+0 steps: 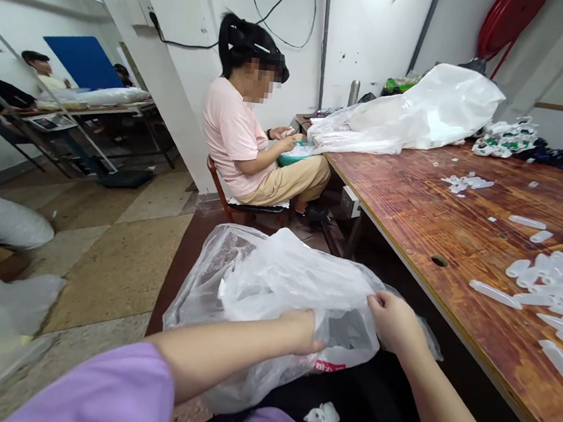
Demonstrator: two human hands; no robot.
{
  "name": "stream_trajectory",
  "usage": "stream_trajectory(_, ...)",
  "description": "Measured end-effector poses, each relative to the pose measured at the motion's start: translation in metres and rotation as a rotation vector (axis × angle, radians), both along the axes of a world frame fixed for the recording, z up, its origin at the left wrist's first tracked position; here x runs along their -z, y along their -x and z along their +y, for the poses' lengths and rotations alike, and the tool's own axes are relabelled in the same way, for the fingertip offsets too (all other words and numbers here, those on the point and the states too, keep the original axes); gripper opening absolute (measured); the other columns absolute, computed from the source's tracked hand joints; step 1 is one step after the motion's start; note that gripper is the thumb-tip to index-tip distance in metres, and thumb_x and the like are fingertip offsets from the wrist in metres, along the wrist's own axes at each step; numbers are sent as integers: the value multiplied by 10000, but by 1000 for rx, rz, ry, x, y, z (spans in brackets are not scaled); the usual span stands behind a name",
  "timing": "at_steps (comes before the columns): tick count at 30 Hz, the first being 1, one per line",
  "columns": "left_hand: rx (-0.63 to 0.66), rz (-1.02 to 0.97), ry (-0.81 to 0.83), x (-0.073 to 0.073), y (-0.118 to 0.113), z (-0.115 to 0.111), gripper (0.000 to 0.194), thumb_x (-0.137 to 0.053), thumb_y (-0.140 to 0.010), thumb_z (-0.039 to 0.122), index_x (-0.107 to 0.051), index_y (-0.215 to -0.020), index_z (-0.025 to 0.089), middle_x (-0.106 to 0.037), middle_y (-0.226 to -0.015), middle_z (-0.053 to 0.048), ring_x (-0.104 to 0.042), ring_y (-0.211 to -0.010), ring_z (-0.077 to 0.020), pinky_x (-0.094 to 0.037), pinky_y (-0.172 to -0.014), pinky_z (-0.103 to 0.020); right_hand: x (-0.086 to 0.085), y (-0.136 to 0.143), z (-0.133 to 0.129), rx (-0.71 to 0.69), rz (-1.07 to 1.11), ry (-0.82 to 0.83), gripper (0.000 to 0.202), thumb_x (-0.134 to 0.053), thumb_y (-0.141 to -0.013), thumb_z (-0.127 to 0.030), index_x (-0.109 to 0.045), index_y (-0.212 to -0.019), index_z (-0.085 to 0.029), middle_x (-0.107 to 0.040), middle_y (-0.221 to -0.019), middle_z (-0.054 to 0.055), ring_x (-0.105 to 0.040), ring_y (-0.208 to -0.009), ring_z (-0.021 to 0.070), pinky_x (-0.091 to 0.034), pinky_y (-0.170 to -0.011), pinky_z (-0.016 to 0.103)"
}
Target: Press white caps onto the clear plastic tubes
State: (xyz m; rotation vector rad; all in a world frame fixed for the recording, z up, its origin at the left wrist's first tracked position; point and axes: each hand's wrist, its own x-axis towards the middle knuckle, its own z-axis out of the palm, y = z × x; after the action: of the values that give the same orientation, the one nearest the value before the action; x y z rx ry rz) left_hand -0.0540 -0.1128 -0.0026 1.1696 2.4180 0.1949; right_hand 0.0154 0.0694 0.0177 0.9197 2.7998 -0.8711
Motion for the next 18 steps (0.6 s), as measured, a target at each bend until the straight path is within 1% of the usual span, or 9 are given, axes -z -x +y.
stream_trajectory(2, -9, -30, 10, 10, 1, 4, 408, -478, -757, 267, -523, -1137, 125, -640, -940, -121, -617, -810, -238, -447, -633, -300, -4, 0, 5, 55, 53, 56, 317, -345, -808, -385, -557, -708, -172, -581, -589, 38, -552, -557, 171, -385, -508, 250)
stream_trajectory(4, 43, -83, -9, 10, -3, -1, 340, -439, -748, 168, -576, -1059, 158, -647, -936, -83, -614, -834, -207, -454, -675, -266, -8, 6, 10, 90, 123, 109, 377, -290, -830, -399, -570, -805, -147, -601, -624, 45, -566, -565, 152, -411, -515, 227)
stream_trajectory(7, 396, -129, -102, -4, -19, -15, 317, -496, -722, 161, -610, -1011, 222, -640, -924, -27, -590, -855, -187, -445, -750, -248, -11, 28, 16, 108, 252, 148, 493, -203, -868, -390, -470, -1144, -81, -606, -1024, 124, -599, -855, 154, -454, -670, 205)
stream_trajectory(9, 692, -108, -138, -11, -31, -22, 295, -542, -743, 220, -610, -1030, 236, -625, -933, -30, -574, -839, -199, -438, -764, -275, -10, 46, 18, 67, 287, 92, 601, -285, -860, -410, -226, -1340, -52, -405, -1308, 164, -495, -1095, 174, -426, -808, 219)
stream_trajectory(11, 855, -112, -140, -13, -41, -24, 261, -551, -775, 277, -619, -1025, 254, -592, -1001, -36, -555, -877, -214, -426, -788, -296, -10, 60, 19, -48, 180, -81, 747, -444, -809, -392, -106, -1384, -57, -307, -1369, 186, -430, -1169, 223, -392, -880, 280)
stream_trajectory(12, 874, -140, -127, -11, -44, -24, 248, -553, -780, 287, -625, -1017, 268, -570, -1045, -33, -543, -918, -221, -421, -802, -297, -10, 64, 18, -105, 98, -176, 733, -493, -789, -346, -166, -1375, -52, -368, -1323, 208, -455, -1141, 256, -387, -883, 327)
stream_trajectory(14, 788, -243, -43, -5, -47, -20, 267, -563, -774, 286, -619, -1034, 271, -547, -1081, -32, -544, -946, -224, -439, -772, -281, -15, 65, 13, -170, -24, -321, 527, -464, -803, -238, -379, -1278, -26, -541, -1112, 237, -538, -1013, 302, -388, -842, 413)
stream_trajectory(16, 700, -368, 54, 4, -48, -17, 336, -562, -771, 267, -585, -1105, 251, -552, -1099, -40, -566, -939, -224, -463, -728, -270, -21, 56, 3, -202, 5, -361, 391, -374, -844, -192, -486, -1189, -46, -592, -995, 214, -559, -955, 293, -379, -839, 430)
stream_trajectory(18, 698, -456, 56, 11, -48, -16, 377, -547, -778, 219, -557, -1155, 223, -541, -1163, -53, -560, -997, -236, -460, -784, -282, -24, 39, -12, -382, 113, -361, 370, -316, -878, -214, -509, -1177, -114, -580, -1051, 160, -542, -979, 242, -375, -871, 379)
